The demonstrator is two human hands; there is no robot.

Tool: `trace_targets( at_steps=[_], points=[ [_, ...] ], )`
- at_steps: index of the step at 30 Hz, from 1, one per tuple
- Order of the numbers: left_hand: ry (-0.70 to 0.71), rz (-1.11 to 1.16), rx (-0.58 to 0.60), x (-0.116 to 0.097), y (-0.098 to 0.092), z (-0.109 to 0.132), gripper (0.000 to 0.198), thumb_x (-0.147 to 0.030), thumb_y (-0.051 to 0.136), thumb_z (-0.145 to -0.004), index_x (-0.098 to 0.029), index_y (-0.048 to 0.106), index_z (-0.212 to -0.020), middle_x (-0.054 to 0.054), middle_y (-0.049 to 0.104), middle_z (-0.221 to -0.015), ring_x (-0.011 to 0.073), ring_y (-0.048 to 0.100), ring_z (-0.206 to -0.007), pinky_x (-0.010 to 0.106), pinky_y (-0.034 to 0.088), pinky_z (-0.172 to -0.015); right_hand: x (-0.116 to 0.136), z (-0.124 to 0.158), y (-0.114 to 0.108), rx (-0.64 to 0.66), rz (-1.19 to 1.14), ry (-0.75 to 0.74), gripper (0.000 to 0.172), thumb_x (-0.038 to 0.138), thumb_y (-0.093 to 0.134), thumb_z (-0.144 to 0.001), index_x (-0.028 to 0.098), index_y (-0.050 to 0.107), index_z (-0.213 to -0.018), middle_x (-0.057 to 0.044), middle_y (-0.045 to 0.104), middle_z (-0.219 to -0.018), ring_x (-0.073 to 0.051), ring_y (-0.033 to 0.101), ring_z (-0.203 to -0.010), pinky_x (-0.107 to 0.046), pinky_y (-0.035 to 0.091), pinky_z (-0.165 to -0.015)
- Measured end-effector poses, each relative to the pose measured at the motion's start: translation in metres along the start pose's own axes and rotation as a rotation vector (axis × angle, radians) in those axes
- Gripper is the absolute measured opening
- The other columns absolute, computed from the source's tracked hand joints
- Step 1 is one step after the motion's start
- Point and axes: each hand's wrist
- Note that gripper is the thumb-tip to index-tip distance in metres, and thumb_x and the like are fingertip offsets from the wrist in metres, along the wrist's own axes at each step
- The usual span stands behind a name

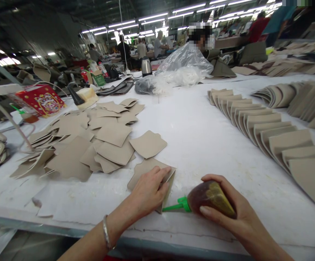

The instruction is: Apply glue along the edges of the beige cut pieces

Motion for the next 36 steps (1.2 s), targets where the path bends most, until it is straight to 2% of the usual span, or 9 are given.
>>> trace_targets(
  at_steps=[6,12,15,22,24,28,30,33,36],
  points=[
    [-0.006,0.006,-0.002,0.0,0.0,0.0,0.047,-0.021,0.042,-0.09,-0.023,0.05,-0.136,0.006,0.061,-0.117,0.0204,0.059,-0.098,0.031,0.047,-0.083,0.001,-0.002,0.0,-0.132,0.061,-0.036,0.045,0.044,0.072,-0.073,0.028,0.054,-0.111,0.004,0.063,-0.082,-0.021,0.06,-0.073,-0.029,0.048,-0.068],
    [-0.008,-0.001,0.006,0.0,-0.001,0.0,0.047,-0.02,0.042,-0.09,-0.021,0.051,-0.136,0.007,0.061,-0.114,0.0207,0.06,-0.095,0.033,0.046,-0.085,-0.002,0.01,0.006,-0.069,0.041,0.0,0.046,0.045,0.072,-0.073,0.028,0.054,-0.112,0.003,0.063,-0.087,-0.021,0.06,-0.076,-0.029,0.048,-0.07],
    [-0.015,-0.007,0.012,-0.001,-0.001,0.0,0.047,-0.02,0.042,-0.089,-0.022,0.051,-0.135,0.006,0.062,-0.113,0.0204,0.06,-0.094,0.033,0.046,-0.085,-0.003,0.007,0.003,-0.072,0.054,-0.007,0.046,0.047,0.071,-0.074,0.028,0.053,-0.112,0.003,0.064,-0.085,-0.021,0.061,-0.075,-0.03,0.048,-0.069],
    [-0.001,-0.009,0.003,-0.003,-0.002,-0.001,0.045,-0.02,0.042,-0.089,-0.023,0.054,-0.132,0.005,0.062,-0.105,0.0205,0.06,-0.093,0.031,0.045,-0.082,-0.003,-0.013,-0.008,-0.239,0.18,-0.1,0.046,0.052,0.071,-0.076,0.026,0.055,-0.111,0.001,0.062,-0.088,-0.023,0.061,-0.074,-0.033,0.047,-0.071],
    [0.0,-0.003,0.008,-0.002,-0.002,-0.002,0.045,-0.019,0.042,-0.088,-0.023,0.055,-0.131,0.005,0.062,-0.103,0.0207,0.06,-0.091,0.032,0.045,-0.081,-0.004,-0.011,-0.008,-0.213,0.171,-0.091,0.047,0.051,0.07,-0.076,0.027,0.053,-0.112,0.001,0.062,-0.089,-0.022,0.061,-0.075,-0.033,0.047,-0.072],
    [0.012,0.015,-0.001,0.0,-0.001,-0.003,0.047,-0.019,0.043,-0.087,-0.022,0.054,-0.133,0.004,0.062,-0.103,0.0203,0.06,-0.09,0.032,0.045,-0.081,-0.005,-0.009,-0.007,-0.049,0.112,-0.05,0.046,0.047,0.068,-0.08,0.028,0.049,-0.116,0.003,0.061,-0.088,-0.02,0.059,-0.077,-0.03,0.045,-0.072],
    [0.013,0.019,-0.008,0.0,-0.001,-0.004,0.047,-0.019,0.044,-0.087,-0.022,0.054,-0.133,0.004,0.062,-0.103,0.02,0.06,-0.089,0.031,0.045,-0.079,-0.005,-0.011,-0.01,-0.091,0.152,-0.081,0.045,0.047,0.069,-0.08,0.028,0.05,-0.116,0.003,0.06,-0.089,-0.02,0.058,-0.076,-0.031,0.045,-0.072],
    [0.015,0.021,-0.006,0.0,-0.001,-0.004,0.046,-0.019,0.044,-0.087,-0.022,0.055,-0.132,0.004,0.062,-0.102,0.0198,0.06,-0.087,0.031,0.045,-0.077,-0.005,-0.014,-0.012,-0.22,0.229,-0.139,0.045,0.049,0.07,-0.079,0.027,0.053,-0.114,0.002,0.059,-0.093,-0.021,0.058,-0.077,-0.032,0.044,-0.073],
    [0.017,0.024,-0.003,0.0,-0.001,-0.005,0.047,-0.018,0.044,-0.087,-0.021,0.055,-0.132,0.004,0.062,-0.101,0.0195,0.06,-0.086,0.031,0.045,-0.077,-0.006,-0.012,-0.011,-0.169,0.205,-0.132,0.044,0.048,0.069,-0.08,0.028,0.051,-0.115,0.002,0.059,-0.094,-0.021,0.058,-0.078,-0.031,0.045,-0.071]
  ],
)
Point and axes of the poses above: each hand's wrist, its own z-axis away from the middle knuckle, its own y-axis out of the palm, x = y × z
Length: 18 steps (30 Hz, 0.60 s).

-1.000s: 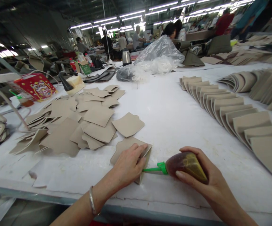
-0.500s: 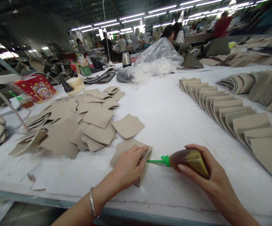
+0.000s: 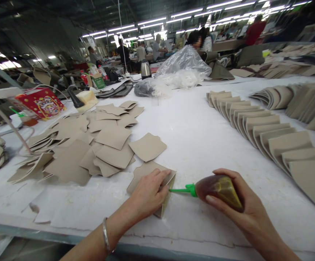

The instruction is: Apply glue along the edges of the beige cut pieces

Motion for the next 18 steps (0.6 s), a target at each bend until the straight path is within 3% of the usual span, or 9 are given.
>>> trace_targets(
  at_steps=[3,10,15,18],
  points=[
    [-0.002,0.009,-0.007,0.001,0.001,0.0,0.048,-0.018,0.045,-0.086,-0.021,0.055,-0.133,0.004,0.063,-0.104,0.0194,0.06,-0.087,0.03,0.045,-0.076,-0.002,0.0,0.001,0.048,0.001,-0.023,0.043,0.046,0.067,-0.082,0.028,0.05,-0.117,0.002,0.06,-0.093,-0.02,0.059,-0.078,-0.031,0.046,-0.071],
    [0.002,0.048,-0.006,0.002,0.001,-0.002,0.048,-0.016,0.046,-0.084,-0.022,0.056,-0.131,0.003,0.064,-0.107,0.018,0.06,-0.086,0.028,0.044,-0.074,-0.011,-0.013,-0.004,-0.147,0.19,-0.239,0.045,0.046,0.07,-0.081,0.026,0.052,-0.117,-0.002,0.059,-0.108,-0.022,0.06,-0.092,-0.029,0.048,-0.078],
    [0.003,0.047,-0.017,0.004,0.002,-0.003,0.048,-0.018,0.047,-0.084,-0.022,0.056,-0.131,0.003,0.064,-0.103,0.018,0.059,-0.083,0.028,0.044,-0.073,-0.009,-0.005,-0.002,-0.103,0.142,-0.167,0.038,0.045,0.067,-0.084,0.028,0.052,-0.115,0.001,0.058,-0.102,-0.019,0.059,-0.084,-0.028,0.047,-0.077],
    [0.003,0.06,-0.011,0.004,0.003,-0.003,0.049,-0.017,0.048,-0.083,-0.022,0.057,-0.131,0.003,0.064,-0.105,0.0175,0.059,-0.082,0.028,0.044,-0.072,-0.01,-0.01,-0.003,-0.141,0.143,-0.163,0.044,0.049,0.07,-0.08,0.027,0.053,-0.115,0.0,0.059,-0.103,-0.021,0.059,-0.084,-0.029,0.047,-0.075]
  ],
)
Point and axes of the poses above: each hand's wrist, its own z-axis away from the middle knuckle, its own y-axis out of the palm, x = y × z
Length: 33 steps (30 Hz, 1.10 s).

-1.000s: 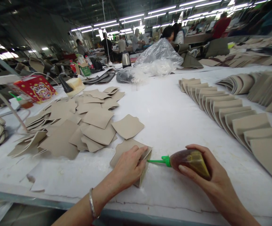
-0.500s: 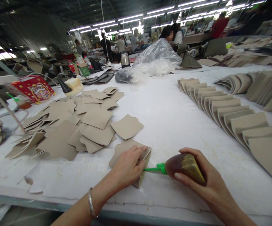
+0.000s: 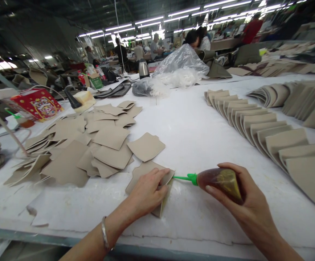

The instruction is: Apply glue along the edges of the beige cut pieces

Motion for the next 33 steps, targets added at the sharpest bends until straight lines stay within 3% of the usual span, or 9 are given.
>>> trace_targets(
  at_steps=[3,9,14,20,25,33],
  points=[
    [-0.006,0.017,-0.003,0.0,-0.001,0.001,0.048,-0.018,0.047,-0.083,-0.021,0.057,-0.13,0.003,0.064,-0.105,0.0172,0.059,-0.081,0.027,0.044,-0.072,0.002,0.001,0.0,0.011,-0.036,0.058,0.047,0.051,0.071,-0.078,0.027,0.054,-0.113,-0.001,0.06,-0.099,-0.022,0.06,-0.082,-0.03,0.047,-0.073],
    [-0.016,0.026,-0.011,-0.001,-0.001,0.002,0.051,-0.017,0.047,-0.081,-0.021,0.058,-0.131,0.003,0.063,-0.099,0.0175,0.058,-0.081,0.027,0.043,-0.07,0.021,0.02,0.004,0.186,-0.234,0.302,0.047,0.051,0.068,-0.077,0.029,0.051,-0.115,0.004,0.062,-0.084,-0.021,0.06,-0.074,-0.029,0.045,-0.07],
    [-0.018,0.03,-0.023,-0.002,-0.001,0.002,0.051,-0.017,0.047,-0.081,-0.02,0.058,-0.13,0.003,0.064,-0.099,0.0175,0.058,-0.081,0.027,0.043,-0.072,0.023,0.02,0.004,0.107,-0.212,0.309,0.047,0.051,0.07,-0.075,0.027,0.053,-0.112,0.004,0.063,-0.084,-0.021,0.06,-0.074,-0.03,0.045,-0.07],
    [-0.031,0.046,-0.028,-0.003,-0.001,0.002,0.053,-0.016,0.048,-0.079,-0.019,0.058,-0.13,0.003,0.064,-0.099,0.017,0.057,-0.079,0.027,0.043,-0.071,0.017,0.029,0.006,0.191,-0.275,0.338,0.05,0.051,0.07,-0.073,0.028,0.052,-0.113,0.004,0.065,-0.084,-0.02,0.062,-0.075,-0.028,0.047,-0.069],
    [-0.032,0.051,-0.037,-0.003,0.0,0.002,0.052,-0.017,0.049,-0.078,-0.019,0.058,-0.129,0.002,0.062,-0.092,0.0177,0.056,-0.079,0.027,0.042,-0.069,0.014,0.024,0.003,0.087,-0.201,0.315,0.049,0.053,0.07,-0.075,0.028,0.052,-0.113,0.003,0.065,-0.089,-0.021,0.062,-0.078,-0.029,0.046,-0.073],
    [-0.051,0.061,-0.04,-0.002,0.0,0.0,0.052,-0.018,0.049,-0.077,-0.02,0.058,-0.129,0.002,0.063,-0.095,0.0177,0.057,-0.08,0.027,0.043,-0.07,0.021,0.027,0.006,0.083,-0.259,0.356,0.047,0.052,0.069,-0.073,0.027,0.055,-0.11,0.004,0.065,-0.083,-0.022,0.062,-0.075,-0.029,0.046,-0.07]
  ],
)
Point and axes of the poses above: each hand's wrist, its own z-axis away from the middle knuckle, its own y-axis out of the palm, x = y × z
